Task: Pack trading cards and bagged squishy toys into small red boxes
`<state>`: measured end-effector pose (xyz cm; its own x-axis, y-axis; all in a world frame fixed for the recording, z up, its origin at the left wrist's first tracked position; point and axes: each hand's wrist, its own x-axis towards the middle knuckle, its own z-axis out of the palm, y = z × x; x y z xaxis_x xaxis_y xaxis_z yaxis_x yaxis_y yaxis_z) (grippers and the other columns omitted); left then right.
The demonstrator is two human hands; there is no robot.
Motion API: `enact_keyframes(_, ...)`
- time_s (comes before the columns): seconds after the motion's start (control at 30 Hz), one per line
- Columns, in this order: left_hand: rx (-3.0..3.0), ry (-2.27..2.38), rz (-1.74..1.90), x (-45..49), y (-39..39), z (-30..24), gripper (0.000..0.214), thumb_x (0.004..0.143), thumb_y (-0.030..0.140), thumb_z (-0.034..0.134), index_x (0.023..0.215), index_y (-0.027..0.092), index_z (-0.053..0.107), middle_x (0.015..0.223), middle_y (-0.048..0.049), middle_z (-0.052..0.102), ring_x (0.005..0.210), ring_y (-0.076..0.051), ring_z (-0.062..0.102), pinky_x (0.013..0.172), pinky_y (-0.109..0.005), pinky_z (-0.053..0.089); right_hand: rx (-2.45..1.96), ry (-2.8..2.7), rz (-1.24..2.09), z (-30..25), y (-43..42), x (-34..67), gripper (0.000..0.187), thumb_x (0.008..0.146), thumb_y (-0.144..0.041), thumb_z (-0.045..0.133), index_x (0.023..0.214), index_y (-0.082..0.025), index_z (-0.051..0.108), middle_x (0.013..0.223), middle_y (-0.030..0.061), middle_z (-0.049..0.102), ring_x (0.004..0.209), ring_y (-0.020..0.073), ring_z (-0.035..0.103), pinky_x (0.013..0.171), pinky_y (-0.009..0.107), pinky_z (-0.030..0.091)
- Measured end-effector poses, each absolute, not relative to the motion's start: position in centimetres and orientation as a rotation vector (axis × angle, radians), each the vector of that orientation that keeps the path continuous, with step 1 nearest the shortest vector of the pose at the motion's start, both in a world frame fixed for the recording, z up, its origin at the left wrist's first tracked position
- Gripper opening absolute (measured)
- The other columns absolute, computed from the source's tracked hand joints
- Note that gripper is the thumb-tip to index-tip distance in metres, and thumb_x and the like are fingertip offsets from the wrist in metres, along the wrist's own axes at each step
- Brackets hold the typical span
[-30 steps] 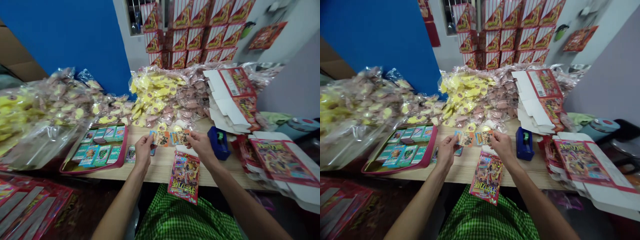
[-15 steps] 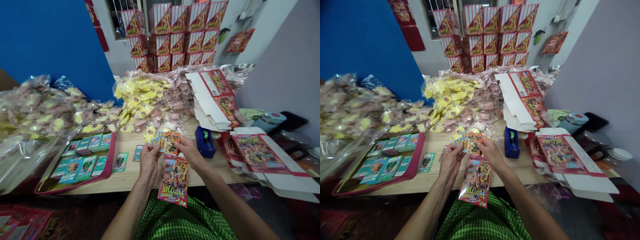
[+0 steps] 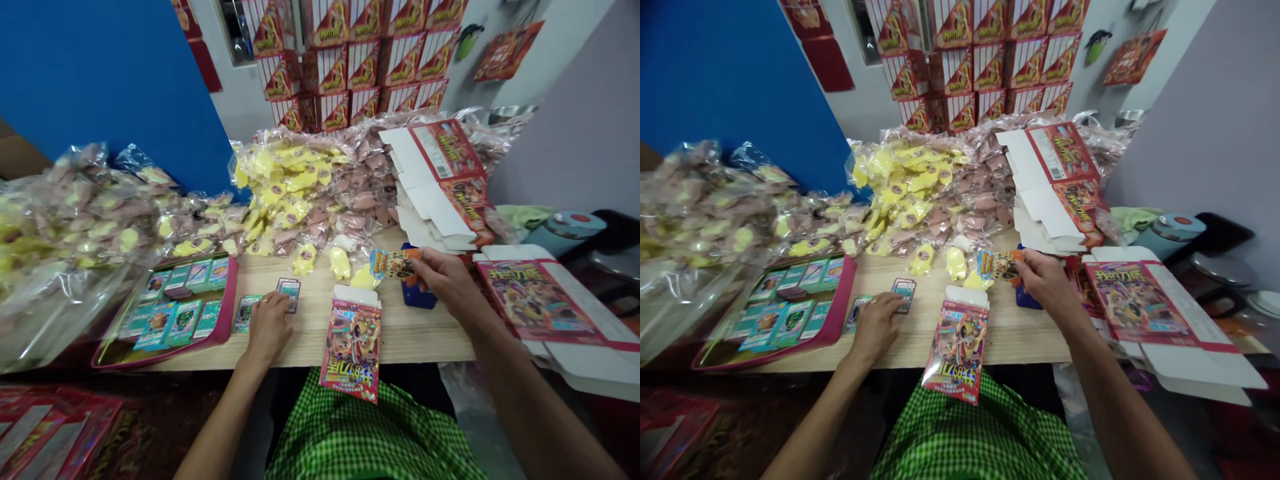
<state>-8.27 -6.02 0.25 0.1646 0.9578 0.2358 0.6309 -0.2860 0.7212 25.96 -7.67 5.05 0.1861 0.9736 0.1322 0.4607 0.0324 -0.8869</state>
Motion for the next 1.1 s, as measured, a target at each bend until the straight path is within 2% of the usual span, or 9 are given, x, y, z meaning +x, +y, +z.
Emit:
enact_keyframes(0.07, 2.103, 1.444, 0.848, -6.1, -6.1, 0.9, 0.031, 0.081, 0.014, 0.059, 0.105, 0.025, 0.075, 0.115, -0.0095, 0.07, 0.113, -0.03, 0.06, 0.103, -0.05, 0.046, -1.592, -1.592, 0.52, 5.1, -6.9, 25.7, 0.025, 0.088, -0.043, 0.05, 0.083, -0.021, 0.059, 0.059, -0.0003, 0.059, 0.048, 0.0151, 0.049, 0.048, 0.026, 0.034)
enact_keyframes(0.17, 2.197, 1.243, 0.587, -2.3, -5.6, 1.3, 0.038, 0.086, 0.033, 0.068, 0.123, 0.025, 0.069, 0.122, -0.0101, 0.062, 0.11, -0.028, 0.061, 0.1, -0.044, 0.05, -1.564, -1.849, 0.291, 5.5, -5.7, 24.4, 0.018, 0.088, -0.029, 0.045, 0.078, -0.021, 0.058, 0.062, 0.0012, 0.057, 0.055, 0.017, 0.051, 0.056, 0.027, 0.036)
enact_keyframes(0.23, 2.177, 1.154, 0.444, -0.5, -5.1, 1.0, 0.037, 0.083, 0.039, 0.075, 0.116, 0.021, 0.07, 0.119, -0.0112, 0.059, 0.105, -0.028, 0.063, 0.095, -0.042, 0.053, -1.534, -1.924, 0.268, 5.8, -5.3, 23.7, 0.015, 0.086, -0.024, 0.046, 0.082, -0.02, 0.06, 0.063, 0.0017, 0.056, 0.056, 0.0178, 0.05, 0.058, 0.028, 0.035)
enact_keyframes(0.3, 2.13, 1.13, 0.428, 0.2, -4.8, 0.5, 0.026, 0.082, 0.034, 0.078, 0.102, 0.019, 0.071, 0.115, -0.0097, 0.058, 0.099, -0.024, 0.064, 0.09, -0.038, 0.054, -1.51, -1.999, 0.277, 6.0, -5.3, 23.1, 0.02, 0.087, -0.022, 0.046, 0.093, -0.019, 0.064, 0.065, 0.0018, 0.057, 0.055, 0.0179, 0.05, 0.057, 0.028, 0.034)
enact_keyframes(0.4, 2.072, 1.126, 0.478, -0.3, -5.2, 0.6, 0.017, 0.081, 0.026, 0.08, 0.091, 0.019, 0.068, 0.11, -0.0066, 0.058, 0.095, -0.02, 0.063, 0.085, -0.032, 0.053, -1.505, -2.167, 0.242, 6.6, -5.6, 22.2, 0.028, 0.092, -0.021, 0.044, 0.106, -0.017, 0.067, 0.07, 0.0034, 0.064, 0.056, 0.0179, 0.053, 0.058, 0.028, 0.034)
enact_keyframes(0.6, 2.038, 1.005, 0.796, -2.8, -7.2, 5.1, 0.015, 0.084, 0.016, 0.078, 0.078, 0.02, 0.064, 0.096, -0.0018, 0.059, 0.093, -0.019, 0.059, 0.081, -0.03, 0.049, -1.326, -2.456, 0.166, 10.8, -7.3, 19.6, 0.026, 0.094, -0.019, 0.045, 0.108, -0.019, 0.067, 0.091, 0.0074, 0.073, 0.079, 0.0209, 0.065, 0.07, 0.03, 0.041)
enact_keyframes(0.77, 2.232, 0.926, 1.1, -4.7, -8.5, 6.5, 0.01, 0.087, 0.017, 0.076, 0.081, 0.02, 0.068, 0.107, -0.0052, 0.061, 0.101, -0.021, 0.062, 0.084, -0.032, 0.052, -1.158, -2.26, -0.091, 14.5, -9.3, 18.4, 0.025, 0.099, -0.018, 0.038, 0.108, -0.017, 0.061, 0.096, 0.0082, 0.07, 0.086, 0.0211, 0.063, 0.078, 0.032, 0.045)
enact_keyframes(0.93, 2.387, 0.928, 1.247, -5.5, -9.0, 5.4, 0.005, 0.09, 0.017, 0.073, 0.088, 0.019, 0.068, 0.11, -0.0075, 0.062, 0.103, -0.021, 0.065, 0.084, -0.033, 0.056, -0.849, -2.504, -0.367, 12.6, -10.6, 16.7, 0.022, 0.094, -0.006, 0.041, 0.089, -0.018, 0.058, 0.075, 0.004, 0.061, 0.07, 0.0211, 0.053, 0.07, 0.037, 0.038)
enact_keyframes(1.1, 2.406, 0.963, 1.325, -5.6, -10.0, 4.4, 0.007, 0.089, 0.016, 0.074, 0.09, 0.019, 0.068, 0.118, -0.01, 0.061, 0.108, -0.022, 0.065, 0.088, -0.035, 0.058, -0.8, -2.383, -0.371, 8.6, -10.8, 16.6, 0.025, 0.094, -0.005, 0.044, 0.116, -0.011, 0.054, 0.093, 0.0097, 0.065, 0.083, 0.0244, 0.056, 0.077, 0.04, 0.043)
